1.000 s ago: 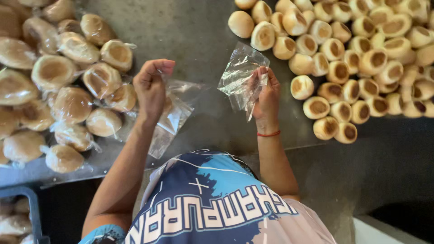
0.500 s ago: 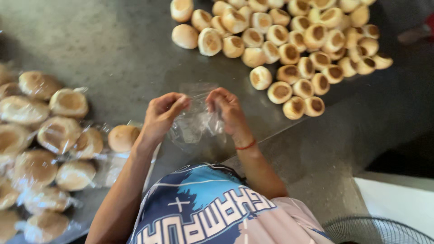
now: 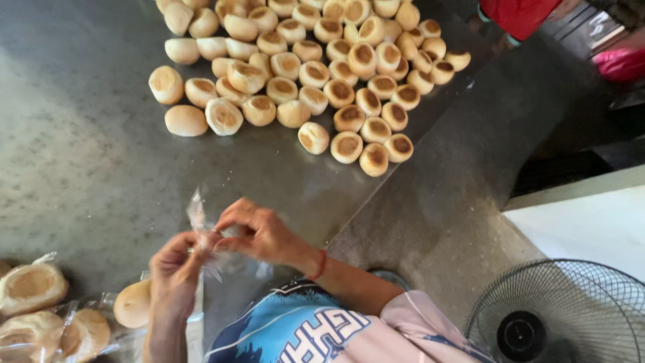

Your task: The person packages baked bread rolls by opening plastic bags and inserting the bread rolls inside by hand.

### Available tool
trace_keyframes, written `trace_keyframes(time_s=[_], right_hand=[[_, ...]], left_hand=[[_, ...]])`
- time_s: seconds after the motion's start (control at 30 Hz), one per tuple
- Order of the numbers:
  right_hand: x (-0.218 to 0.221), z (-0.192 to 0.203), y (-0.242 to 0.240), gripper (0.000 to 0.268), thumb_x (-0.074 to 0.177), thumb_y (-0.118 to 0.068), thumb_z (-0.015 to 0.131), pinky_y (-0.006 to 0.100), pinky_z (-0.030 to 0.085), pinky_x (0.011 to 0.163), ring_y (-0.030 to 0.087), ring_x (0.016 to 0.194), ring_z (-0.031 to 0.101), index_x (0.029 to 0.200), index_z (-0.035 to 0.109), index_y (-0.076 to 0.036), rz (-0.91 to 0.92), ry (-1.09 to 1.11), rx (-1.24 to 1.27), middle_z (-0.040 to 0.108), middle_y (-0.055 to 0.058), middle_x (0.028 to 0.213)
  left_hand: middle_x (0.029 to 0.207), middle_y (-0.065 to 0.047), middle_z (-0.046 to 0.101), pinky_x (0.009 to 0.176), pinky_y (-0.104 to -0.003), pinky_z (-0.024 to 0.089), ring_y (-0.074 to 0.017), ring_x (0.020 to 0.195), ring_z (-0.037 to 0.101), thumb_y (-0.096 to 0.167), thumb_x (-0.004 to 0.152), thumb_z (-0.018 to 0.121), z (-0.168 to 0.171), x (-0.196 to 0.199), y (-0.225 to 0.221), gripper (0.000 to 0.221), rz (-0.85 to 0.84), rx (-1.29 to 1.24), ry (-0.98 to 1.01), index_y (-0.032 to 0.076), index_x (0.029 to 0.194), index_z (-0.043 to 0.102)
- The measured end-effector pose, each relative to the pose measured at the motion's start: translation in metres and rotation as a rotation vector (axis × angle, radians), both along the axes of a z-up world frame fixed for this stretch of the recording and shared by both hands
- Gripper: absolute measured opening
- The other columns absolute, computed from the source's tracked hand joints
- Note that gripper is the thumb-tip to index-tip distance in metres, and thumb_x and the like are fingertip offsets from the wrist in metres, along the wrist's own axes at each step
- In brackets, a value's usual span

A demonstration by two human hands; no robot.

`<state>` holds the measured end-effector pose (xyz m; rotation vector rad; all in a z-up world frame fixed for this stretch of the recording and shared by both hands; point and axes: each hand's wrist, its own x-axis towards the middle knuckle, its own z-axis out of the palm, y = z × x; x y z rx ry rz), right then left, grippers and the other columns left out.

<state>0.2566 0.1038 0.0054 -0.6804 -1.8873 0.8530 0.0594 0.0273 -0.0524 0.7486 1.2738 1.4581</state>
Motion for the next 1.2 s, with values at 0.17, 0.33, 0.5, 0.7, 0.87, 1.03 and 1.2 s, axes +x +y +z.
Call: trace_keyframes(time_s=[0.17,0.33,0.5,0.7,0.87,1.03,1.2], right_hand=[[-0.007,-0.022,0.002,0.010,0.094,-0.017,0.075,0.032,0.049,0.062,0.017,0.067,0.061,0.092,0.071,-0.008,-0.050,-0.156,-0.292,0.067,0.006,0.092],[-0.003,-0.081,0.030,0.009,0.093,-0.017,0.075,0.032,0.055,0.069,0.020,0.079,0.067,0.093,0.071,-0.010,0.094,-0.163,-0.165,0.067,0.004,0.095],[0.060,-0.175,0.122,0.048,0.082,-0.025,0.084,0.045,0.050,0.108,0.036,0.122,0.061,0.122,0.066,-0.005,-0.524,-0.482,0.239,0.063,0.016,0.130],[0.137,-0.216,0.212,0.107,0.076,-0.048,0.093,0.058,0.041,0.104,0.054,0.135,0.038,0.149,0.032,0.001,-0.976,-0.716,0.151,0.042,0.034,0.145],[0.103,-0.196,0.192,0.073,0.076,-0.043,0.084,0.046,0.055,0.092,0.035,0.110,0.069,0.134,0.052,-0.012,-0.665,-0.641,-0.440,0.072,0.013,0.120],[0.022,-0.156,0.109,0.036,0.094,-0.019,0.079,0.030,0.049,0.073,0.012,0.088,0.058,0.121,0.058,-0.010,0.220,0.296,-0.798,0.065,0.001,0.110],[-0.026,-0.110,0.028,0.039,0.093,-0.029,0.069,0.025,0.057,0.070,0.010,0.083,0.068,0.127,0.061,-0.012,0.480,0.523,-1.473,0.070,0.002,0.104]], left_hand=[[0.110,-0.009,0.075,0.093,-0.027,0.054,-0.0122,0.104,0.070,0.011,0.100,0.061,0.017,-0.003,-0.018,0.013,-0.118,0.057,-0.344,0.000,0.097,0.067],[0.105,-0.009,0.070,0.078,-0.028,0.049,-0.0162,0.093,0.065,0.000,0.098,0.068,0.016,0.012,-0.009,0.031,0.022,0.002,-0.308,0.001,0.129,0.061],[0.098,-0.002,0.065,0.073,-0.029,0.058,-0.0133,0.085,0.070,-0.001,0.093,0.067,0.042,0.012,-0.025,0.047,0.347,0.087,0.324,0.007,0.135,0.047],[0.118,-0.016,0.066,0.085,-0.034,0.055,-0.0209,0.098,0.066,-0.011,0.093,0.062,0.019,-0.012,-0.047,0.026,0.290,0.116,1.125,0.004,0.110,0.074],[0.127,-0.017,0.059,0.084,-0.031,0.054,-0.0266,0.112,0.062,-0.006,0.095,0.064,-0.017,-0.016,-0.055,0.033,0.470,0.007,1.045,0.004,0.126,0.071],[0.131,-0.014,0.057,0.071,-0.028,0.055,-0.0276,0.115,0.056,-0.007,0.089,0.063,-0.018,-0.005,-0.044,0.039,0.472,-0.038,0.870,0.004,0.126,0.068],[0.138,0.001,0.053,0.061,-0.021,0.046,-0.0102,0.088,0.064,-0.010,0.086,0.054,-0.004,0.017,-0.023,0.059,0.208,0.120,0.117,0.007,0.143,0.054]])
